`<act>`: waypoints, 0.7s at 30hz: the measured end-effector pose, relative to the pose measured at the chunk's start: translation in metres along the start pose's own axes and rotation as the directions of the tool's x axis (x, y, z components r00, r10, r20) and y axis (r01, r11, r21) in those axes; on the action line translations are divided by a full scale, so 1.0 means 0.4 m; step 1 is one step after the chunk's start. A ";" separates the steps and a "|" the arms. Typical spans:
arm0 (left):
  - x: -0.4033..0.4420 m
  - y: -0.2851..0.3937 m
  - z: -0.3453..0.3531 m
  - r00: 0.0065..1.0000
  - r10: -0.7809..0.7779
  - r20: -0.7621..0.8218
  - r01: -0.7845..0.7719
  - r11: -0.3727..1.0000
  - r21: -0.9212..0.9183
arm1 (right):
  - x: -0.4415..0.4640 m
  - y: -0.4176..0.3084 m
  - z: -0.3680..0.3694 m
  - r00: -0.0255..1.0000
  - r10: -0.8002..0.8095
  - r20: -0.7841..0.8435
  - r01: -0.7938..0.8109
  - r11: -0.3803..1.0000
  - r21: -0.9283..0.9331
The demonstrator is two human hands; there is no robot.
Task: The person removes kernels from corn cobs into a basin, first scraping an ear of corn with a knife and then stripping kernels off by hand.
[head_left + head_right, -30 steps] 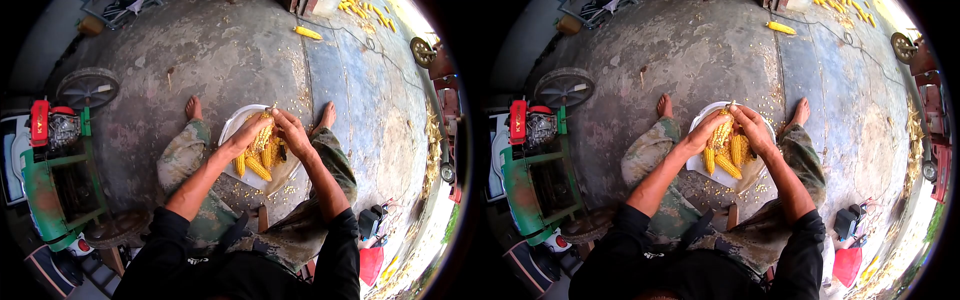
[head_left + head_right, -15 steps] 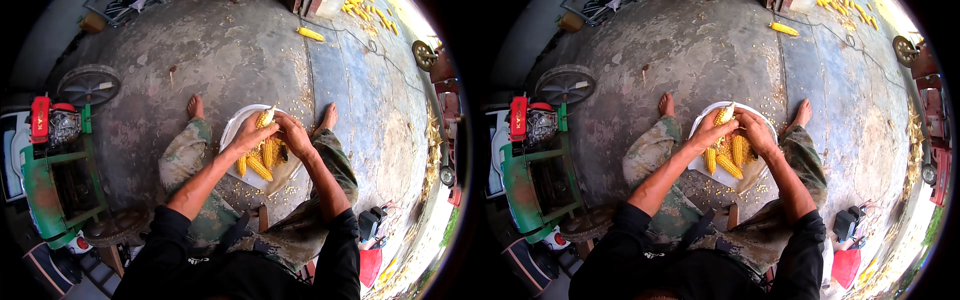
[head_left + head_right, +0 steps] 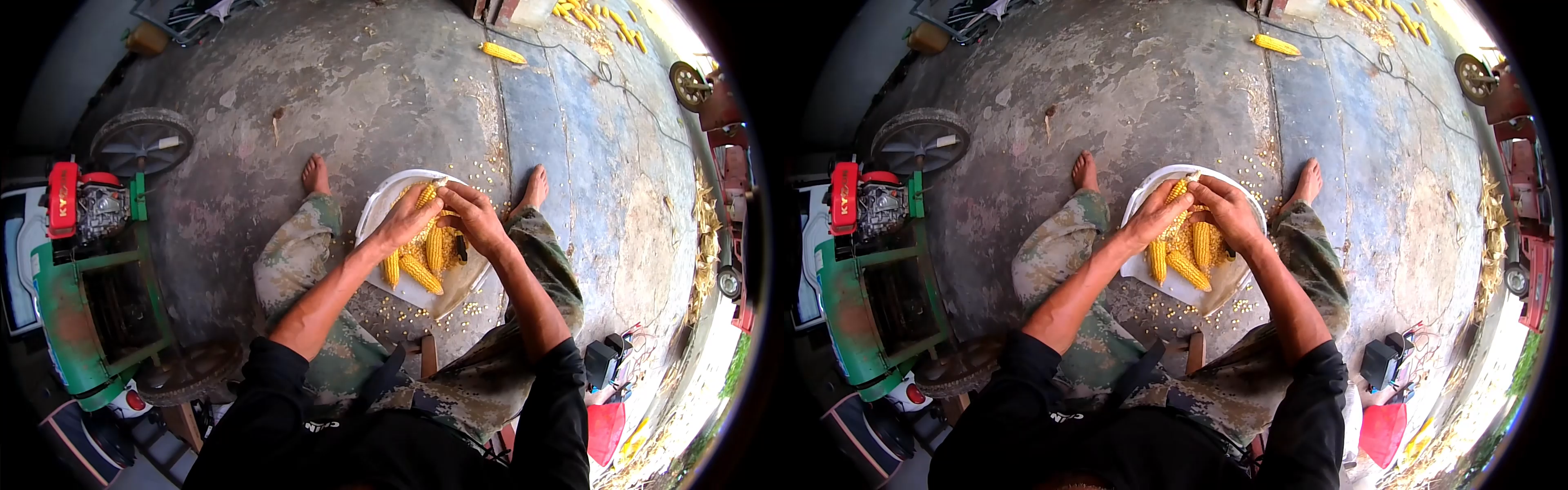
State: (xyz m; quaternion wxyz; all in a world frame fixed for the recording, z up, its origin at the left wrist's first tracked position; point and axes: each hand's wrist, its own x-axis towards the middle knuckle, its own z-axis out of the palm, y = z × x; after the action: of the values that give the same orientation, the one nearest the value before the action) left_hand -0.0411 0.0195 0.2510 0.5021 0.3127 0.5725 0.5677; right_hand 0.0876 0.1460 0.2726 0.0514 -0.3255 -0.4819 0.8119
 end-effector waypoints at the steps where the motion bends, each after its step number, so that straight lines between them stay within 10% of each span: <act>1: -0.001 -0.007 0.004 1.000 0.000 0.000 0.000 1.000 0.000 | 0.003 0.008 -0.003 1.000 0.016 0.011 -0.016 0.997 0.070; 13: -0.006 0.023 0.013 0.990 -0.058 -0.131 0.085 0.972 0.217 | 0.023 0.048 -0.030 0.997 -0.027 0.066 0.022 0.997 0.079; 15: -0.009 0.039 0.022 0.987 -0.133 -0.093 0.125 0.988 -0.086 | 0.010 0.013 -0.018 0.999 0.003 0.035 -0.008 0.988 0.154; 21: 0.002 0.003 0.003 0.993 -0.114 -0.027 0.112 0.991 -0.071 | 0.026 0.039 -0.017 1.000 0.009 0.011 -0.010 0.995 0.098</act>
State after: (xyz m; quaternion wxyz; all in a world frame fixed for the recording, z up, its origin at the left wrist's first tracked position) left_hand -0.0407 0.0210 0.2522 0.5351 0.2533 0.5772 0.5624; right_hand 0.0870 0.1470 0.2529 0.0610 -0.3207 -0.4402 0.8365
